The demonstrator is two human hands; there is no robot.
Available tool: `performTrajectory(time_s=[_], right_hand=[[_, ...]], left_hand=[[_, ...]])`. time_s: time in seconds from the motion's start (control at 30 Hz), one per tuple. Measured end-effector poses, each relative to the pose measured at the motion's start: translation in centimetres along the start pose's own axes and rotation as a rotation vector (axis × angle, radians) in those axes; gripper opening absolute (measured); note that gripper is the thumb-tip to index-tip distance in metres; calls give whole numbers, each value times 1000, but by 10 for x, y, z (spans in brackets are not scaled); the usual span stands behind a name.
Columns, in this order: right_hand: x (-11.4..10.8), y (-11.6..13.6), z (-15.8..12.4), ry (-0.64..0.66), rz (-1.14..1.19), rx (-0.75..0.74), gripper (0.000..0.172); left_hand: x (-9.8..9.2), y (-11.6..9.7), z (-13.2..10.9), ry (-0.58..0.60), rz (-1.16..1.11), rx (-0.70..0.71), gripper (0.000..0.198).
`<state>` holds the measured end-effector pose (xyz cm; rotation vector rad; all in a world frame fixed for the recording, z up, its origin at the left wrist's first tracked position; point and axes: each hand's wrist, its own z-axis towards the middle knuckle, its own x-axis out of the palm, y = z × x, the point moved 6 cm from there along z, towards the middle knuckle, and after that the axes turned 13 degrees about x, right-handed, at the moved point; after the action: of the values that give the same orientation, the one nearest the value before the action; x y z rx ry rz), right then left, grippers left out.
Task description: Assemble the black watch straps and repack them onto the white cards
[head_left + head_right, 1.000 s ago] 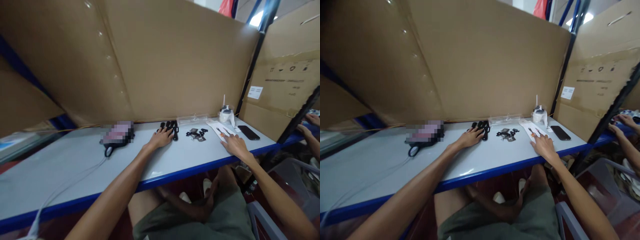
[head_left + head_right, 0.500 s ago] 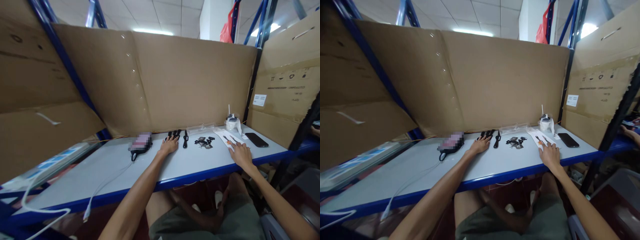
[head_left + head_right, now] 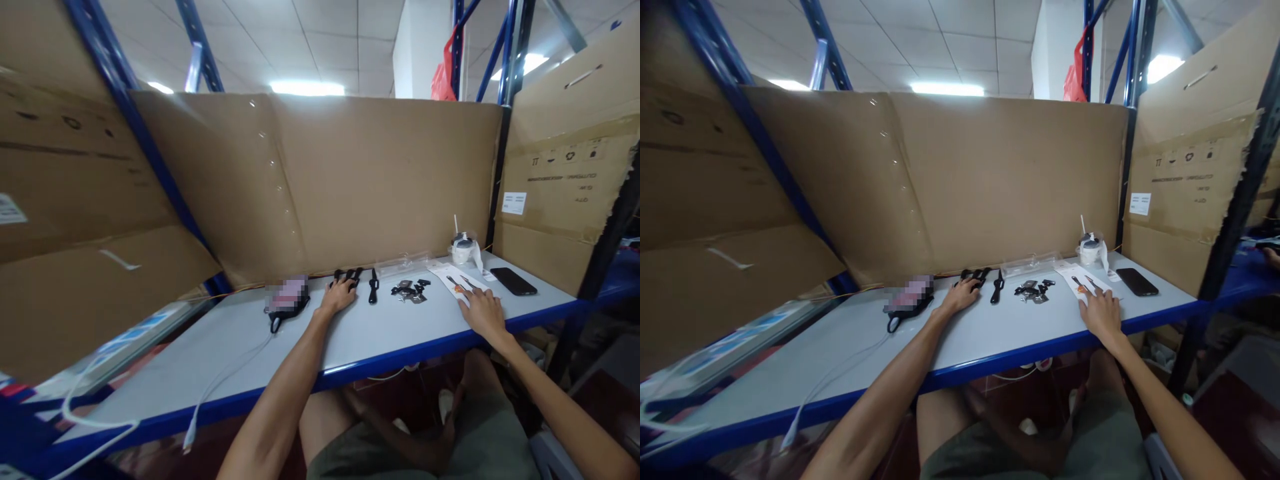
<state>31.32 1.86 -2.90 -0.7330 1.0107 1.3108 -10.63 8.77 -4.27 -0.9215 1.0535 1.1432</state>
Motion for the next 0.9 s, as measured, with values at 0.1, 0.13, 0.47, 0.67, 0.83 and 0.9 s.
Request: performTrajectory(time_s=[0.1, 0.13, 0.47, 0.67, 0.83, 0.9], right_hand=[[-1, 0, -1, 1, 3, -1, 42], [-2, 0, -2, 4, 2, 0, 43], [0, -1, 1, 48, 26, 13, 45], [3, -2, 1, 30, 54, 16, 44], [2, -1, 0, 54, 72, 11, 44], [1, -1, -1, 50, 85, 8, 45]], left_hand=[[-3, -3, -1, -25, 23, 8, 50], [-4, -3, -2, -35, 37, 0, 50], [-2, 7, -12, -47, 47, 33, 55], [-11, -1, -3, -119, 54, 71, 56], [-18, -2, -3, -143, 56, 60, 52], [-25, -3, -6, -191, 77, 36, 51]])
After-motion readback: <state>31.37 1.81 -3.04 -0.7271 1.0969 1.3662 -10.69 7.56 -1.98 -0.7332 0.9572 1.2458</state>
